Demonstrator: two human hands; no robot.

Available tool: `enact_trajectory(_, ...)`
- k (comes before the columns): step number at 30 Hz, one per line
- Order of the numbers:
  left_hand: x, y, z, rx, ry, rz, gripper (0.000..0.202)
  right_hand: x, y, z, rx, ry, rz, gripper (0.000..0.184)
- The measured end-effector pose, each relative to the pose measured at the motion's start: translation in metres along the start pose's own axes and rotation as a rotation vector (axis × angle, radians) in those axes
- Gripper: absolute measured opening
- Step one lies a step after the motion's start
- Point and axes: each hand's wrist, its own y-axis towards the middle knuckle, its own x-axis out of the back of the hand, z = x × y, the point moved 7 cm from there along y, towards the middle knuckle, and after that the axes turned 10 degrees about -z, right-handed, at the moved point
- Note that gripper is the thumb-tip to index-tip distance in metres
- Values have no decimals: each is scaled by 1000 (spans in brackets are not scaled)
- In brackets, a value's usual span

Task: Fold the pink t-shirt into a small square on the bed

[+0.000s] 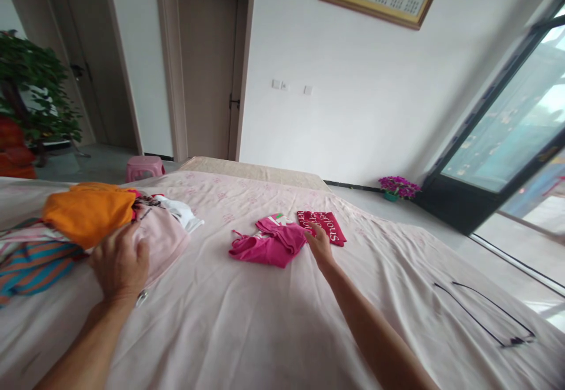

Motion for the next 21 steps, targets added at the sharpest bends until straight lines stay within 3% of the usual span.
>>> enact_trajectory(3,-11,-13,-37,-141,-242,104,36,-19,-13,25,212,-268,129,38)
enact_trajectory(6,-25,-37,-94,-217,-536,326,30,-43,-24,45,319,-455,219,47)
enact_trajectory(9,-39,-65,-152,-221,-672,542,36,-61,-24,48,297,-522,282,42)
enact_trajectory(11,-48,-77,-181,-182,-679,615,51,-68,-20,44,234,-483,304,27)
enact_trajectory(13,-57,-87,-203,-179,-645,684,52,-69,-11,38,116,-342,277,16)
enact_trajectory(15,-66,-92,-216,-198,-603,734,32,-63,0,31,-26,-130,222,18)
enact_trajectory(17,-69,-85,-218,-184,-597,699,18,-52,11,26,-137,70,156,23)
enact_trajectory(19,-65,-65,-206,-87,-641,595,20,-34,23,19,-191,193,88,26)
enact_trajectory(21,-56,-39,-183,101,-718,504,23,-10,33,6,-252,308,-6,25)
